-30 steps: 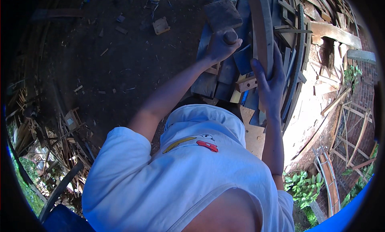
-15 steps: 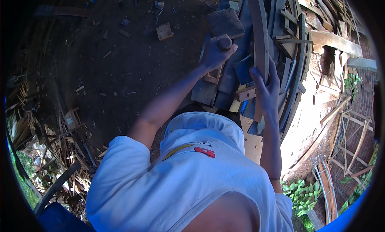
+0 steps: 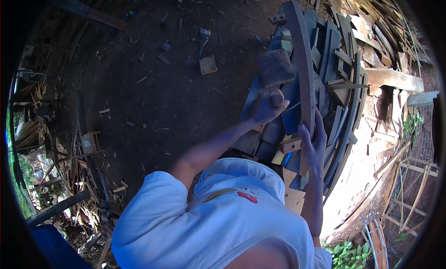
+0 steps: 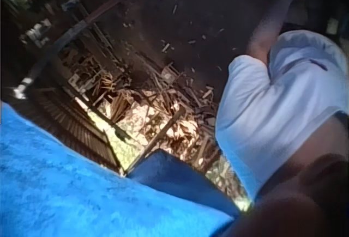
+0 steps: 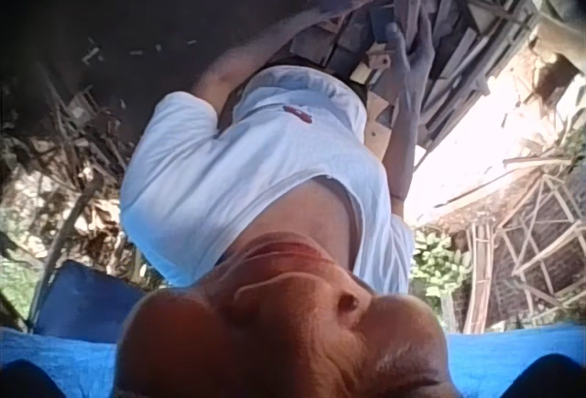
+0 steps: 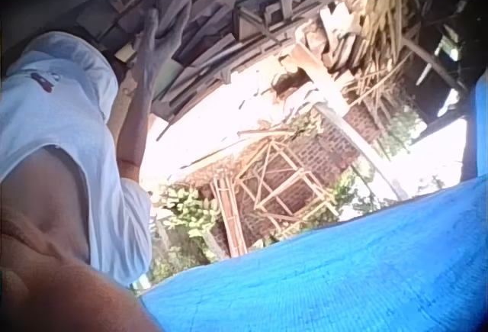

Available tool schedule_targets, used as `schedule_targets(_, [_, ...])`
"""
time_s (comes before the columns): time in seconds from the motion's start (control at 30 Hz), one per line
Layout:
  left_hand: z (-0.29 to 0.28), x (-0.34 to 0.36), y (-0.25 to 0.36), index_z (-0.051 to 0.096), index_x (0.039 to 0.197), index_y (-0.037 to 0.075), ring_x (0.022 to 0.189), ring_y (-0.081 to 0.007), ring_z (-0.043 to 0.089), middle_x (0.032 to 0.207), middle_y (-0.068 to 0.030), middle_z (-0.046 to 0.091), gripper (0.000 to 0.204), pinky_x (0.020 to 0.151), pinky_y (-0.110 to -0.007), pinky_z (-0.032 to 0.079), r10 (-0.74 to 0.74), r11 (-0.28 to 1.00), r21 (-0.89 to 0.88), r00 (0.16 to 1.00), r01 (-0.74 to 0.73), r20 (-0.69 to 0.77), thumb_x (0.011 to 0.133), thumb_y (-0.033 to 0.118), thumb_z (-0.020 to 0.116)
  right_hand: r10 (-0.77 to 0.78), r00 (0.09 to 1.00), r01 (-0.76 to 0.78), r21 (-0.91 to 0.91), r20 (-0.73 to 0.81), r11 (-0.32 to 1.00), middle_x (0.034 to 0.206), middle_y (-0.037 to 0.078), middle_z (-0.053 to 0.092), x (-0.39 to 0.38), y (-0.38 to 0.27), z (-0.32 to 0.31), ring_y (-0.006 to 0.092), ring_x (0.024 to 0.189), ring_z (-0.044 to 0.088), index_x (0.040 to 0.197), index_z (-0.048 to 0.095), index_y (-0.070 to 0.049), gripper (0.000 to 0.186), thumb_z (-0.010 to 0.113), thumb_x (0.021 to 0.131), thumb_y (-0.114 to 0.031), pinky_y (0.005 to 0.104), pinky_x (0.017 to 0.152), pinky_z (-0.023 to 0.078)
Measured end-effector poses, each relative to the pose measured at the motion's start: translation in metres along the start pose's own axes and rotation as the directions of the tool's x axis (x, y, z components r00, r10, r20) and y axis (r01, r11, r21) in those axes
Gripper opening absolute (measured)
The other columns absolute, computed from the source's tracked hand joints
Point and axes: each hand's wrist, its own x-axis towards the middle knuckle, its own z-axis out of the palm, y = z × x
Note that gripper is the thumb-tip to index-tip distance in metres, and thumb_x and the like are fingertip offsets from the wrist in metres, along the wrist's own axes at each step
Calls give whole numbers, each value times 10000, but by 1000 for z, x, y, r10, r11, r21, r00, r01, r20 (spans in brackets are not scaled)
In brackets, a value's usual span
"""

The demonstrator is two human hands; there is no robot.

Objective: Handling and inspecting wooden planks in a woodworking shop.

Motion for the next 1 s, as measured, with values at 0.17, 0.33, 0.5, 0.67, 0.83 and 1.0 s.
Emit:
schedule_targets(0.17, [6, -9, -4, 565, 740, 35, 607, -74, 484, 624, -104, 557, 217, 584, -334, 431, -57, 998, 7, 998, 57, 30, 828, 180, 700, -139, 989, 144, 110, -54, 983, 1077, 92, 607, -3, -8, -13, 160, 913, 568, 1398, 414, -21, 724, 638, 848, -435, 302, 801, 459])
schedule_targets(0.33, [7, -24, 9, 574, 756, 35, 623, -47, 477, 636, -66, 585, 191, 566, -294, 422, 9, 979, -204, 999, -19, -46, 839, 153, 700, -118, 991, 122, -55, 68, 991, 979, 68, 608, -10, -5, 6, 107, 790, 545, 1394, 426, -37, 639, 669, 868, -306, 254, 694, 446])
schedule_targets(0.5, [9, -17, 11, 565, 746, 40, 631, -27, 459, 623, -10, 558, 192, 547, -269, 410, 66, 983, -175, 997, -59, 32, 851, 134, 696, 188, 976, -200, 107, 112, 974, 1114, 117, 606, -25, 5, 3, 179, 942, 566, 1387, 446, -58, 644, 676, 846, -320, 316, 839, 446])
schedule_targets(0.67, [7, -15, 20, 601, 771, 61, 643, -12, 470, 629, 18, 568, 172, 556, -260, 425, -20, 998, -52, 995, 26, 100, 861, 172, 696, 39, 998, -34, 107, -48, 994, 1104, 119, 610, -24, 23, -2, 190, 946, 589, 1383, 445, -56, 648, 671, 857, -358, 323, 850, 467])
schedule_targets(0.83, [9, -14, 9, 583, 744, 68, 615, -7, 458, 596, 29, 548, 200, 536, -259, 416, 44, 999, -28, 992, -40, 118, 867, 182, 693, 88, 994, -78, 149, -59, 986, 1142, 139, 602, -36, 31, -1, 206, 969, 594, 1389, 438, -51, 658, 668, 852, -353, 324, 866, 465])
schedule_targets(1.0, [7, -18, 15, 579, 732, 73, 613, -11, 459, 600, 20, 559, 210, 541, -267, 426, 119, 993, -34, 985, -116, 124, 864, 187, 696, 116, 990, -109, 85, -75, 990, 1137, 142, 609, -47, 34, -2, 197, 965, 599, 1389, 438, -50, 669, 685, 844, -349, 333, 851, 476])
